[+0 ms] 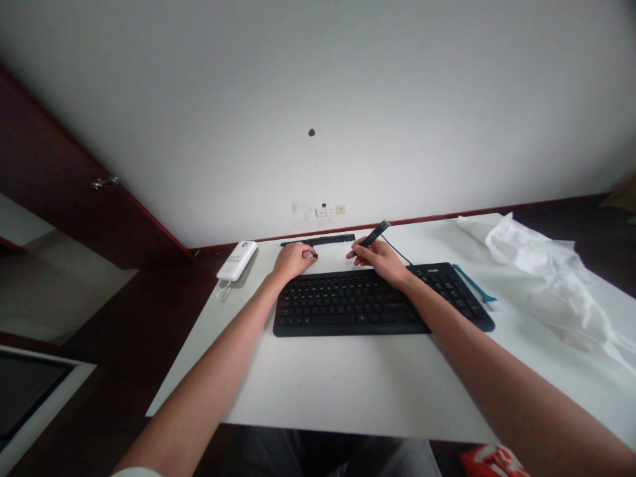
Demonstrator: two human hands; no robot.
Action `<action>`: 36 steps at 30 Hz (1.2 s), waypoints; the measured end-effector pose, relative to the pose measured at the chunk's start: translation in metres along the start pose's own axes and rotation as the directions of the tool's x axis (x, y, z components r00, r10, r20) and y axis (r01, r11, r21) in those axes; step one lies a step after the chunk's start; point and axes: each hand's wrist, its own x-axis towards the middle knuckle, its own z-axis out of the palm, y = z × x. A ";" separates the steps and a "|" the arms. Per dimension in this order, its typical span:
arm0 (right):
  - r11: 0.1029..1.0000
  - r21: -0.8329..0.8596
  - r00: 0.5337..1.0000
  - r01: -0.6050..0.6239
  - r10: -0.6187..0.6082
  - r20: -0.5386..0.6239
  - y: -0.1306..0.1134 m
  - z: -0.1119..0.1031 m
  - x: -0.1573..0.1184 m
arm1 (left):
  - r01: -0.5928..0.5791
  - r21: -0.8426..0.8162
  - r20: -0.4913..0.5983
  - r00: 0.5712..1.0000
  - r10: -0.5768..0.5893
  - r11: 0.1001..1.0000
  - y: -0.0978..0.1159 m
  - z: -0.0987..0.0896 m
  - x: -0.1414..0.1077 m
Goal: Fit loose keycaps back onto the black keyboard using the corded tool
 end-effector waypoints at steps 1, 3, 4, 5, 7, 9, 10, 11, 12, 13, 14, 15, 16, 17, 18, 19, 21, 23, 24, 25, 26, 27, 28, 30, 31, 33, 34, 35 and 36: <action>1.000 0.003 1.000 -0.002 0.002 -0.002 0.000 0.000 0.000 | -0.003 0.020 0.001 1.000 0.003 1.000 0.002 0.001 0.003; 1.000 0.000 1.000 0.001 -0.001 0.004 -0.001 0.000 0.000 | -0.001 0.049 0.006 1.000 0.001 0.999 0.006 0.002 0.008; 1.000 -0.002 1.000 0.003 -0.003 0.009 -0.001 0.000 0.000 | 0.002 0.061 0.005 1.000 -0.002 0.998 0.008 0.002 0.010; 1.000 -0.003 1.000 0.003 -0.003 0.012 -0.001 0.000 0.000 | 0.003 0.071 0.002 1.000 -0.003 0.997 0.009 0.002 0.011; 1.000 -0.001 1.000 -0.003 0.003 0.014 -0.001 0.000 0.000 | -0.005 0.089 -0.016 1.000 0.007 0.996 0.012 0.002 0.013; 1.000 0.002 1.000 -0.006 0.006 0.007 0.000 0.000 0.000 | -0.017 0.101 -0.035 0.999 0.020 0.995 0.015 0.002 0.012; 1.000 0.004 1.000 -0.006 0.006 0.004 0.000 0.000 0.000 | -0.021 0.105 -0.040 0.999 0.025 0.994 0.016 0.003 0.012; 1.000 0.004 1.000 -0.006 0.006 0.004 0.000 0.000 0.001 | -0.022 0.109 -0.040 0.999 0.027 0.994 0.017 0.003 0.012; 1.000 0.004 1.000 -0.006 0.006 0.005 0.000 0.000 0.001 | -0.022 0.112 -0.038 0.999 0.026 0.993 0.018 0.003 0.012; 1.000 0.005 1.000 -0.007 0.007 0.006 0.000 0.000 0.001 | -0.020 0.113 -0.038 0.999 0.025 0.993 0.018 0.003 0.013; 1.000 0.006 1.000 -0.011 0.011 0.005 0.000 0.000 0.001 | -0.018 0.111 -0.039 0.999 0.022 0.994 0.018 0.003 0.014; 1.000 0.010 1.000 -0.018 0.018 0.003 0.000 0.000 0.001 | -0.016 0.106 -0.042 0.999 0.021 0.994 0.018 0.003 0.015; 1.000 0.016 1.000 -0.024 0.024 -0.001 0.000 0.000 0.001 | -0.014 0.100 -0.046 0.999 0.019 0.995 0.017 0.003 0.016; 0.999 0.023 1.000 -0.030 0.030 -0.004 0.000 -0.001 0.001 | -0.013 0.094 -0.049 0.999 0.017 0.995 0.017 0.003 0.017; 0.999 0.029 0.999 -0.035 0.035 -0.006 0.000 -0.001 0.001 | -0.011 0.088 -0.051 0.999 0.015 0.996 0.016 0.003 0.018; 0.999 0.034 0.999 -0.037 0.037 -0.007 0.001 -0.001 0.001 | -0.009 0.083 -0.052 0.999 0.013 0.997 0.016 0.003 0.019; 0.999 0.037 0.999 -0.036 0.036 -0.004 0.001 -0.001 0.001 | -0.007 0.074 -0.056 0.998 0.011 0.997 0.015 0.003 0.020; 0.999 0.038 0.999 -0.035 0.035 0.001 0.001 -0.001 0.001 | -0.007 0.070 -0.061 0.998 0.011 0.998 0.016 0.003 0.020; 0.999 0.039 0.999 -0.035 0.035 0.003 0.001 -0.001 0.002 | -0.007 0.073 -0.066 0.998 0.012 0.997 0.016 0.003 0.019; 0.999 0.039 0.999 -0.036 0.036 0.004 0.001 -0.001 0.002 | -0.007 0.079 -0.070 0.997 0.013 0.997 0.016 0.003 0.019; 0.999 0.039 0.999 -0.036 0.036 0.003 0.001 -0.001 0.002 | -0.004 0.086 -0.074 0.997 0.011 0.996 0.016 0.004 0.018; 0.999 0.039 0.999 -0.035 0.035 0.003 0.001 -0.001 0.002 | 0.001 0.093 -0.076 0.997 0.006 0.996 0.016 0.004 0.017; 0.999 0.039 0.999 -0.033 0.033 0.003 0.001 -0.001 0.002 | 0.006 0.100 -0.076 0.997 0.002 0.995 0.016 0.005 0.016; 0.999 0.036 1.000 -0.028 0.028 0.006 0.001 -0.001 0.002 | 0.013 0.109 -0.075 0.997 -0.004 0.994 0.016 0.006 0.014; 0.999 0.034 1.000 -0.025 0.025 0.006 0.001 -0.001 0.002 | 0.014 0.112 -0.076 0.997 -0.005 0.994 0.016 0.006 0.013; 0.999 0.029 1.000 -0.021 0.020 0.006 0.002 0.000 0.002 | 0.013 0.120 -0.082 0.997 -0.003 0.993 0.016 0.008 0.012; 0.999 0.026 1.000 -0.019 0.019 0.004 0.002 0.000 0.003 | 0.013 0.126 -0.084 0.996 -0.002 0.992 0.016 0.008 0.011; 1.000 0.025 1.000 -0.018 0.018 0.002 0.002 0.000 0.003 | 0.015 0.134 -0.086 0.996 -0.003 0.991 0.016 0.008 0.011; 1.000 0.025 1.000 -0.016 0.016 0.001 0.003 0.000 0.003 | 0.016 0.142 -0.089 0.996 -0.003 0.990 0.016 0.008 0.011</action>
